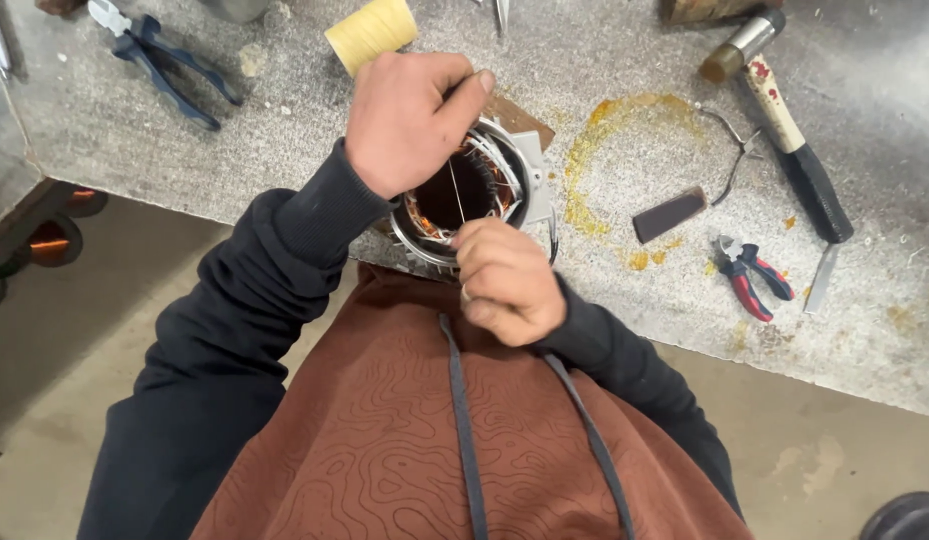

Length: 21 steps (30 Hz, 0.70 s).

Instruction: Manually winding or repairing an electric motor by threading copper coils into the stator and securing them with cord.

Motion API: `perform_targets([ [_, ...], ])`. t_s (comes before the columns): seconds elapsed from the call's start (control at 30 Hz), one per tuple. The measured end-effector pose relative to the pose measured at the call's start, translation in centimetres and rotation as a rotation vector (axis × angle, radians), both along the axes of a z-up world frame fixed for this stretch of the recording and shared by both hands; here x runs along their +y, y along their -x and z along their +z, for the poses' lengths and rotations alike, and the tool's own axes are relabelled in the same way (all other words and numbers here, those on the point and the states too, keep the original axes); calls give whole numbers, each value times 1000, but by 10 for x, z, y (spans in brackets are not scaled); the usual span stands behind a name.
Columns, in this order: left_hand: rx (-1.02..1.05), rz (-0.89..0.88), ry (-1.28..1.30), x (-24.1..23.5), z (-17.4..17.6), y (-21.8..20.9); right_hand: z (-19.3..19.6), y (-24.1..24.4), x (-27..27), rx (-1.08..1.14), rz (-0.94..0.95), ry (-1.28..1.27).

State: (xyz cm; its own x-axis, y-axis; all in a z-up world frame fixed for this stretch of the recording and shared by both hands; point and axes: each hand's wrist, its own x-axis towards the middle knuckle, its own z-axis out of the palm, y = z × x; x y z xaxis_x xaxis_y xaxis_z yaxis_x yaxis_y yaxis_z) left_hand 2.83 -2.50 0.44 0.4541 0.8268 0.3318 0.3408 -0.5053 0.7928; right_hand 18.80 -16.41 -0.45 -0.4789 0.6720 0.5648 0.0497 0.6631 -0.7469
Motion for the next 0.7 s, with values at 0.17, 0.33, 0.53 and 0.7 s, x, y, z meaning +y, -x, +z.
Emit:
perform_targets([
  [0.17, 45, -111, 183, 4, 4, 10, -4, 3, 4, 27, 15, -302],
  [0.33, 130, -177, 145, -4, 12, 19, 20, 0, 14, 45, 69, -534],
  [0.53, 503, -78, -118, -19, 23, 1, 61, -10, 15, 84, 219, -571],
  [0.7, 731, 90, -237, -32, 21, -9, 73, -20, 10, 165, 351, -486],
])
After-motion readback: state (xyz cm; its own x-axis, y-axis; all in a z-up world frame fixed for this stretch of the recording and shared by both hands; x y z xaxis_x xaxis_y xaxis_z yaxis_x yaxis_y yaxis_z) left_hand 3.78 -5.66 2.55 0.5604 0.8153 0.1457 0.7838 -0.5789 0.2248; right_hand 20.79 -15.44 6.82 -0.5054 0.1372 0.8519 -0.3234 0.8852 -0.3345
